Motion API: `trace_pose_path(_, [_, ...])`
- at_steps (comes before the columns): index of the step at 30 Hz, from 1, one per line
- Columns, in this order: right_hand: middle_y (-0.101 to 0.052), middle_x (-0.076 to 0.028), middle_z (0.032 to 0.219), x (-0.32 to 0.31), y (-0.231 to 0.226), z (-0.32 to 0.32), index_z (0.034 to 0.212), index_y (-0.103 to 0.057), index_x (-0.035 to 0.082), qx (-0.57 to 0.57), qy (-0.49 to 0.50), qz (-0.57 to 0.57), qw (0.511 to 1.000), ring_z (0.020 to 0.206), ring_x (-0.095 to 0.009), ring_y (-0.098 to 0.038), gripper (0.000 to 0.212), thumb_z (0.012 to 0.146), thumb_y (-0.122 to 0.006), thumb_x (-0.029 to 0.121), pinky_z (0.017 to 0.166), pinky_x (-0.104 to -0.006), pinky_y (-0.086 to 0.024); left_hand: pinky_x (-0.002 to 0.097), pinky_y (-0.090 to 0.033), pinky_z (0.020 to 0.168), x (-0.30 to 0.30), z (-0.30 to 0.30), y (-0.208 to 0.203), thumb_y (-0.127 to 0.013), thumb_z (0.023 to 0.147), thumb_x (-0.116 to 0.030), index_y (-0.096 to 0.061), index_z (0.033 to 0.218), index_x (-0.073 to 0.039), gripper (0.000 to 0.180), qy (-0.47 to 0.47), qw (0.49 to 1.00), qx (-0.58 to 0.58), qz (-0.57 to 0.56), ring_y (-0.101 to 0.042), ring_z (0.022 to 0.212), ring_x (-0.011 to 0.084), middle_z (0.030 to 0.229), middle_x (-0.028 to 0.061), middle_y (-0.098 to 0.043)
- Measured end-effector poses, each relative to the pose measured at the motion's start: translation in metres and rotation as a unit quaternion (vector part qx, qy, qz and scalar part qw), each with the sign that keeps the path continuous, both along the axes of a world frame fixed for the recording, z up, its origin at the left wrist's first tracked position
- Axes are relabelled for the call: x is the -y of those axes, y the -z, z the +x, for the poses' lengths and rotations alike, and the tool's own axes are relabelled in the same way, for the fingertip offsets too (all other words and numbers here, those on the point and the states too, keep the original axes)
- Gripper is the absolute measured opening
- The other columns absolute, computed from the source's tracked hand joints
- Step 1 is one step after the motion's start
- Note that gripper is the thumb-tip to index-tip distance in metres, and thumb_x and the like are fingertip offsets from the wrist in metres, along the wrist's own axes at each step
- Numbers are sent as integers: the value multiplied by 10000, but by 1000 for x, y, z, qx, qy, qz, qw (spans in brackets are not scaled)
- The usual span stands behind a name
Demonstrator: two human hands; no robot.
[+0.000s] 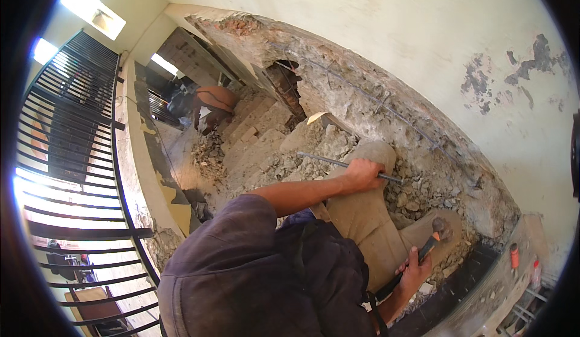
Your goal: The person uses a hammer and a chisel to break and remove concrete from the edges of a staircase.
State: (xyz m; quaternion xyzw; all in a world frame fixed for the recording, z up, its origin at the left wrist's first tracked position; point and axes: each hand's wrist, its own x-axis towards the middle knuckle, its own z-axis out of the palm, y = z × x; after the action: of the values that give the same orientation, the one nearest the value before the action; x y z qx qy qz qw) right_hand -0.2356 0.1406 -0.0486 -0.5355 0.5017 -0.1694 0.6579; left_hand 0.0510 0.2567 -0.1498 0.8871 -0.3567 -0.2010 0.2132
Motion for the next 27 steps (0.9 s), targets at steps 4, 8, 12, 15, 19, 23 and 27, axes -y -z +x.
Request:
trace_pose_path(4, [-433, 10, 630, -2, -3, 0, 949, -516, 74, 0, -4, -12, 1000, 433, -86, -436, 181, 964, -659, 184, 385, -273, -374, 478, -544, 744, 1, -1, -3, -665, 827, -308, -740, 1068, -185, 281, 0, 1000, -3, 5, -706, 838, 358, 869, 143, -737])
trace_pose_path(8, [-449, 2, 615, -5, -6, 3, 972, -522, 53, 2, 2, -9, 1000, 435, -92, -435, 184, 944, -670, 157, 384, -278, -369, 482, -542, 745, 0, 0, -1, -664, 824, -309, -742, 1064, -184, 281, 2, 1000, 0, -7, -705, 835, 361, 868, 146, -736])
trace_pose_path(12, [-432, 14, 623, -6, -3, 2, 938, -512, 71, 2, -6, -17, 1000, 432, -86, -441, 184, 959, -665, 170, 383, -271, -372, 486, -540, 741, -1, 0, -6, -658, 824, -302, -743, 1060, -182, 278, 5, 1000, 0, 2, -704, 831, 363, 864, 148, -735])
trace_pose_path(15, [-433, 14, 620, -6, -3, 2, 925, -506, 73, 7, -7, -21, 1000, 429, -85, -442, 188, 956, -667, 165, 381, -270, -371, 484, -539, 741, -1, 0, -6, -654, 823, -297, -742, 1058, -183, 276, 5, 1000, 0, -1, -703, 830, 364, 860, 147, -734])
trace_pose_path(19, [-436, 12, 614, -4, 5, -2, 900, -493, 76, 21, -16, -30, 999, 427, -84, -441, 204, 957, -666, 168, 377, -269, -367, 479, -540, 738, -1, 1, -6, -654, 818, -296, -741, 1057, -182, 279, 6, 1000, -6, 5, -702, 829, 365, 852, 148, -732])
trace_pose_path(23, [-436, 10, 607, -5, -1, 1, 885, -485, 81, -2, -13, -27, 1000, 430, -91, -448, 215, 954, -668, 170, 385, -274, -374, 477, -547, 710, -2, -3, -9, -662, 824, -285, -746, 1039, -138, 273, 10, 1000, 22, -14, -703, 803, 365, 831, 158, -727])
trace_pose_path(27, [-457, -3, 607, -5, 2, 0, 908, -486, 63, -3, -9, -34, 999, 439, -100, -448, 201, 946, -665, 147, 390, -283, -379, 480, -547, 696, -3, -2, -5, -664, 816, -276, -746, 1034, -139, 271, 9, 999, 26, -16, -701, 793, 364, 829, 155, -727])
